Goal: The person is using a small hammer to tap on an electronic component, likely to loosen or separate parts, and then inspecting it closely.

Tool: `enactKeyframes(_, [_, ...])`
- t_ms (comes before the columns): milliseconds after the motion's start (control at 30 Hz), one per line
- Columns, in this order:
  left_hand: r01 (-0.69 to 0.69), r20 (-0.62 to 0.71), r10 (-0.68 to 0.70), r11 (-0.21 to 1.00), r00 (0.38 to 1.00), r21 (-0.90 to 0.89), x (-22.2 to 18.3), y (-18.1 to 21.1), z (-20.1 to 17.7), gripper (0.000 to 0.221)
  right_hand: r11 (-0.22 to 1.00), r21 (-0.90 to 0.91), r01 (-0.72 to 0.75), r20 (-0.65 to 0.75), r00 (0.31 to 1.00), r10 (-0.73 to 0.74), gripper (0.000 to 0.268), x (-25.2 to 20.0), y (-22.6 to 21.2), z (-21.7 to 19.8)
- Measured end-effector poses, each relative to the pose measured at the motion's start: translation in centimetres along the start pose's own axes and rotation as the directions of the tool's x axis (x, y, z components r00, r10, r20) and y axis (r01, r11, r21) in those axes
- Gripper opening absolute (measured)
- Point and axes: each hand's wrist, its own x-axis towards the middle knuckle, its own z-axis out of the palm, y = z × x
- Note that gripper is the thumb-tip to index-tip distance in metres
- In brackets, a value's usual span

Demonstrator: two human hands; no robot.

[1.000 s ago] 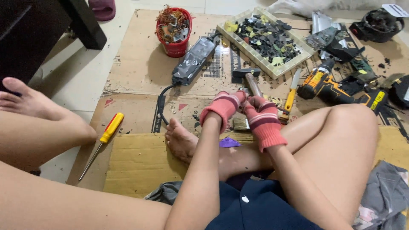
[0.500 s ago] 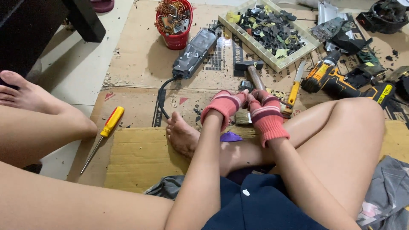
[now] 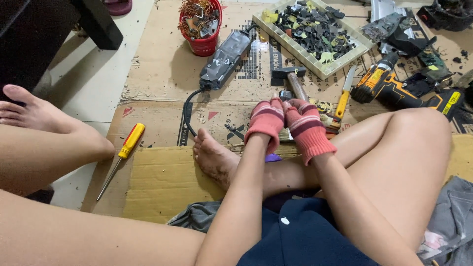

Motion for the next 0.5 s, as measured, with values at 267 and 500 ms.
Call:
enactKeyframes(267, [-0.013,-0.008,0.014,0.998,1.0,0.058,0.5,0.5,-2.0,0.058,0.971,0.141,0.195,-0.08,0.979,-0.185,0.021,-0.6,0.3,1.0])
enactKeyframes(500, [-0.039,-0.042,0.036,0.997,0.998,-0.061,1.6,-0.9,-3.3,0.057,0.915,0.402,-0.026,-0.033,0.999,0.043,0.024,-0.6,1.3,1.2])
